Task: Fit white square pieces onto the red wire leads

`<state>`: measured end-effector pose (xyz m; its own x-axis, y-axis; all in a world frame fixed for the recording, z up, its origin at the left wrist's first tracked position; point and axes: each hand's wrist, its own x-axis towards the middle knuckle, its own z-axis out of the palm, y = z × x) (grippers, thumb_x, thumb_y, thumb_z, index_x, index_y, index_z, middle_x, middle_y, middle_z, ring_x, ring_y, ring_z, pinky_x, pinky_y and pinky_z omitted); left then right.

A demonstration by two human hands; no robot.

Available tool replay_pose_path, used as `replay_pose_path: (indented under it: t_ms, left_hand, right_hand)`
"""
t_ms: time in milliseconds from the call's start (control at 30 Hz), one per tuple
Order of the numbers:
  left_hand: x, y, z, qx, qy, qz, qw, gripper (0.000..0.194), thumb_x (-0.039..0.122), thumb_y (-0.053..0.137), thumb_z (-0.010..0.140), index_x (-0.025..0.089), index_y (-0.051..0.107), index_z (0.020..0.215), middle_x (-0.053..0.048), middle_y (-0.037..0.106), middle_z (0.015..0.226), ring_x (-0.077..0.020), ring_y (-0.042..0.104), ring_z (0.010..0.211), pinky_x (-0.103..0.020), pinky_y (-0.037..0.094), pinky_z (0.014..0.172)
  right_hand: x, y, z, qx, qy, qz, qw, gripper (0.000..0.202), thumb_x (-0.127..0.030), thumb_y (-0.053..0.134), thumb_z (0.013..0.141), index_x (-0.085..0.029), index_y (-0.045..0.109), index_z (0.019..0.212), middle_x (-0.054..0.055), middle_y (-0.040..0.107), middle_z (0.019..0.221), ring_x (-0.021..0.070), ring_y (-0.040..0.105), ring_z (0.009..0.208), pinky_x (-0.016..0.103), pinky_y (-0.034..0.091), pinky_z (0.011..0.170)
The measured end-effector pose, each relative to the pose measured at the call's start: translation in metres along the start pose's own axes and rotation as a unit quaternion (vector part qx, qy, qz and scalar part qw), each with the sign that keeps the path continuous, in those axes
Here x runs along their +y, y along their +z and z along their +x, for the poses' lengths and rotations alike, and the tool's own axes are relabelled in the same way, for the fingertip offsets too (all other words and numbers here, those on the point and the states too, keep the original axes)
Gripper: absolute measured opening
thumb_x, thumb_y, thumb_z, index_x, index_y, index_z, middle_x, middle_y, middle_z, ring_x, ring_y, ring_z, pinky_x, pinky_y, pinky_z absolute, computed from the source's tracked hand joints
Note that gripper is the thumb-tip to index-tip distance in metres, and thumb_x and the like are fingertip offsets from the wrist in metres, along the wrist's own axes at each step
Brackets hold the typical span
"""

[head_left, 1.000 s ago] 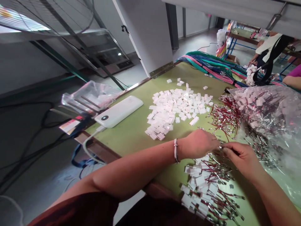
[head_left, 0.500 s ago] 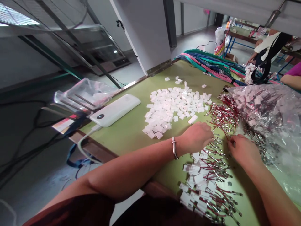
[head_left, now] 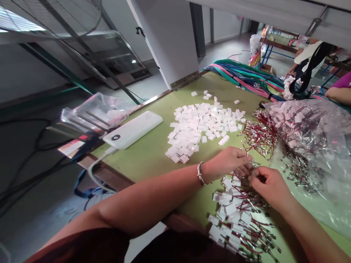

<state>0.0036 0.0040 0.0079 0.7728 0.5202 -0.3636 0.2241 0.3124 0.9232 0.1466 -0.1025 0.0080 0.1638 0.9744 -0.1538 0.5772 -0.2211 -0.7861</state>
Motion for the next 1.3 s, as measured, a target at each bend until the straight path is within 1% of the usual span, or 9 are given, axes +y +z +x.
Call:
replay_pose_path:
  t_ms: [100,233,333,467,733,867,967,1133,1300]
  left_hand:
    - [-0.002,-0.003,0.001,0.008,0.018,-0.016,1.000,0.028,0.035,0.056,0.087,0.012,0.062,0.072,-0.004,0.063,0.065,-0.0085,0.058,0.055,-0.025,0.049,0.059]
    - [0.003,-0.016,-0.001,0.071,0.135,0.034,0.988,0.024,0.029,0.048,0.092,0.014,0.062,0.081,0.001,0.056,0.061,-0.0068,0.050,0.053,-0.021,0.043,0.054]
    - [0.011,-0.027,-0.005,0.143,0.209,0.135,0.958,0.025,0.029,0.043,0.093,0.016,0.064,0.087,0.004,0.043,0.053,-0.0068,0.035,0.046,-0.022,0.033,0.046]
    - [0.017,-0.038,-0.004,0.215,0.242,0.254,0.912,0.028,0.030,0.045,0.092,0.016,0.064,0.077,0.002,0.051,0.057,-0.0072,0.036,0.049,-0.023,0.033,0.049]
    - [0.000,-0.039,0.020,0.156,0.252,0.382,0.875,0.021,0.027,0.051,0.088,0.018,0.068,0.079,-0.003,0.065,0.079,-0.0130,0.057,0.075,-0.026,0.046,0.071]
    - [0.001,-0.027,0.018,0.128,0.242,0.382,0.883,0.025,0.028,0.047,0.091,0.017,0.067,0.083,-0.003,0.065,0.080,-0.0118,0.058,0.073,-0.025,0.046,0.071]
    - [0.004,-0.015,0.008,0.039,0.259,0.387,0.884,0.029,0.029,0.041,0.095,0.017,0.065,0.083,-0.002,0.065,0.078,-0.0106,0.057,0.071,-0.024,0.045,0.069]
    - [0.004,-0.005,-0.001,-0.014,0.255,0.407,0.877,0.031,0.025,0.038,0.095,0.016,0.061,0.076,-0.001,0.060,0.071,-0.0098,0.051,0.066,-0.022,0.043,0.065]
    - [0.005,-0.007,-0.002,-0.021,0.260,0.405,0.876,0.032,0.026,0.036,0.095,0.017,0.057,0.072,0.000,0.056,0.067,-0.0096,0.047,0.062,-0.022,0.040,0.061]
  right_hand:
    - [-0.006,0.007,-0.001,-0.006,-0.049,-0.013,0.999,0.020,-0.030,0.054,0.076,-0.020,0.054,0.059,-0.002,0.055,0.058,0.0117,0.047,0.055,0.026,0.039,0.054]
    - [0.007,-0.032,0.009,-0.006,-0.090,-0.129,0.988,0.026,-0.035,0.050,0.087,-0.021,0.064,0.070,0.002,0.062,0.067,0.0149,0.055,0.062,0.029,0.042,0.060]
    - [0.036,-0.073,0.021,0.079,-0.028,-0.309,0.947,0.019,-0.030,0.051,0.085,-0.021,0.068,0.086,0.006,0.067,0.084,0.0183,0.060,0.068,0.031,0.041,0.063]
    - [0.074,-0.098,0.033,0.078,0.063,-0.454,0.885,0.019,-0.032,0.056,0.082,-0.019,0.067,0.089,0.010,0.068,0.090,0.0223,0.062,0.072,0.032,0.039,0.062]
    - [0.068,-0.090,0.035,0.105,0.048,-0.499,0.859,0.018,-0.028,0.046,0.085,-0.018,0.062,0.082,0.010,0.068,0.076,0.0216,0.060,0.064,0.031,0.035,0.059]
    - [0.040,-0.079,0.024,0.157,0.016,-0.364,0.918,0.016,-0.033,0.047,0.084,-0.021,0.058,0.086,0.003,0.065,0.063,0.0181,0.056,0.052,0.029,0.035,0.054]
    - [0.018,-0.055,0.013,0.109,-0.075,-0.218,0.967,0.018,-0.036,0.045,0.087,-0.022,0.056,0.086,0.000,0.063,0.062,0.0149,0.056,0.052,0.026,0.039,0.053]
    - [0.003,-0.016,0.002,0.089,-0.154,-0.162,0.971,0.015,-0.031,0.044,0.089,-0.021,0.054,0.084,-0.002,0.060,0.059,0.0122,0.051,0.048,0.024,0.038,0.050]
    - [0.008,-0.012,0.002,0.102,-0.160,-0.152,0.970,0.016,-0.030,0.044,0.090,-0.021,0.057,0.087,0.001,0.065,0.068,0.0134,0.055,0.054,0.025,0.041,0.053]
